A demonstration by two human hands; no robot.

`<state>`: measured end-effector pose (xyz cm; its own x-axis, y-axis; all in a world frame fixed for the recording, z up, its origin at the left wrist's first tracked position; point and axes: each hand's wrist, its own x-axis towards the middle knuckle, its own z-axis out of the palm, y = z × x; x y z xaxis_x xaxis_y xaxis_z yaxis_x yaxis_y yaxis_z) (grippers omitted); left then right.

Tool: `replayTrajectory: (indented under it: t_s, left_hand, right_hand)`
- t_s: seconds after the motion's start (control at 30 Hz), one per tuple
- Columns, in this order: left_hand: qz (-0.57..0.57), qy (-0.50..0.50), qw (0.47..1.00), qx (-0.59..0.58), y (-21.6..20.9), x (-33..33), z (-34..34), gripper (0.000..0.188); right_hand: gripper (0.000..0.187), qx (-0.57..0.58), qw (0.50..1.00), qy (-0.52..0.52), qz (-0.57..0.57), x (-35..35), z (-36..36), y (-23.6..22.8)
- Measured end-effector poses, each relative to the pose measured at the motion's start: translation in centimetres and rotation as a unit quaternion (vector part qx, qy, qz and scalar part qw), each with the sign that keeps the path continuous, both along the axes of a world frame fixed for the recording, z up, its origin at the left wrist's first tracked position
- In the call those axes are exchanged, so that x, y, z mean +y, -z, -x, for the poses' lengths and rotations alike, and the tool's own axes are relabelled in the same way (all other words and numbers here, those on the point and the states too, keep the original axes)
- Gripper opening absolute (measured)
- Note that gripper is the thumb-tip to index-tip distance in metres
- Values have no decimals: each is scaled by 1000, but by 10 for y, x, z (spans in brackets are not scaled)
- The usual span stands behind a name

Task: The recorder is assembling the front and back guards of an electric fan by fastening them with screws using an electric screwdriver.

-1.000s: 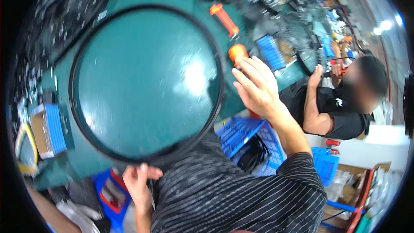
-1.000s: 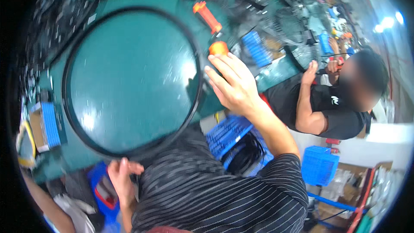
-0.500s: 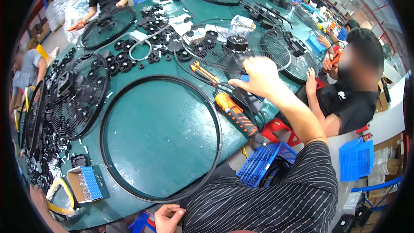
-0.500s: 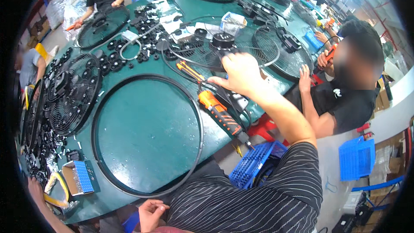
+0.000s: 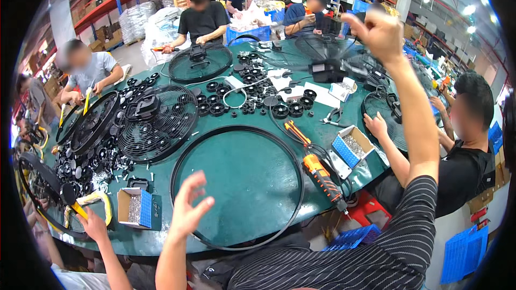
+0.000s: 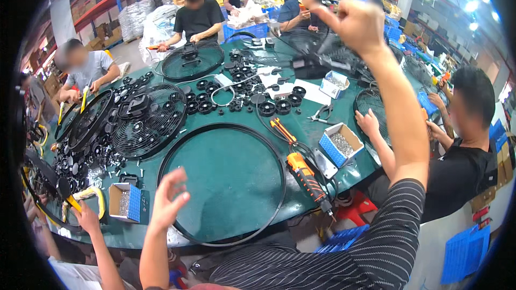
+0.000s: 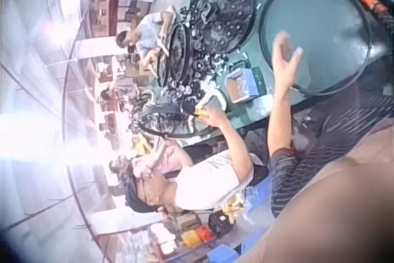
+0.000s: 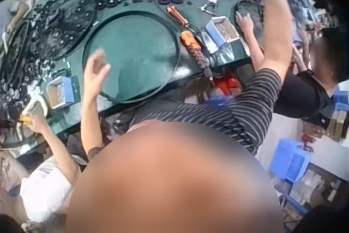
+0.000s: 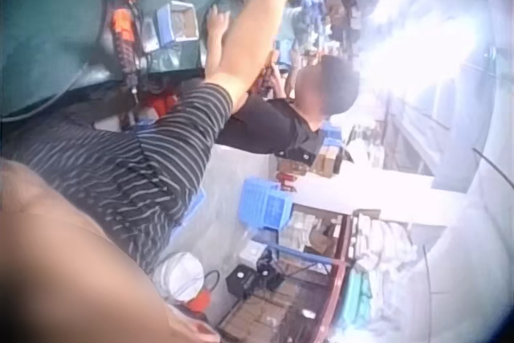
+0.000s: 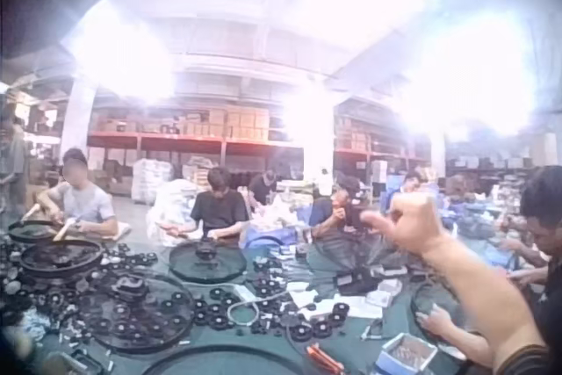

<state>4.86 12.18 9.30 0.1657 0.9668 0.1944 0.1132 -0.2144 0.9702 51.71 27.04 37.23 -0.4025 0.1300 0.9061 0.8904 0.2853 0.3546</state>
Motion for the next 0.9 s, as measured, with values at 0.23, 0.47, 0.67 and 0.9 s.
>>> replayTrajectory:
  t_s: [0.23, 0.47, 0.67, 0.9]
  left_hand:
    - [-96, 47, 980, -168, -52, 52, -13, 120]
    - [-20, 539, 741, -400, -47, -83, -11, 106]
    - [28, 432, 716, -548, -11, -130, -12, 110]
    - [-1, 402, 694, -597, 26, -120, 7, 119]
  right_hand:
    - [39, 185, 927, -124, 302, -62, 101, -111]
    - [40, -241, 823, -48, 513, 0, 186, -81]
    - [64, -38, 883, -144, 445, 10, 267, -54]
    - [119, -201, 737, -311, 565, -135, 249, 86]
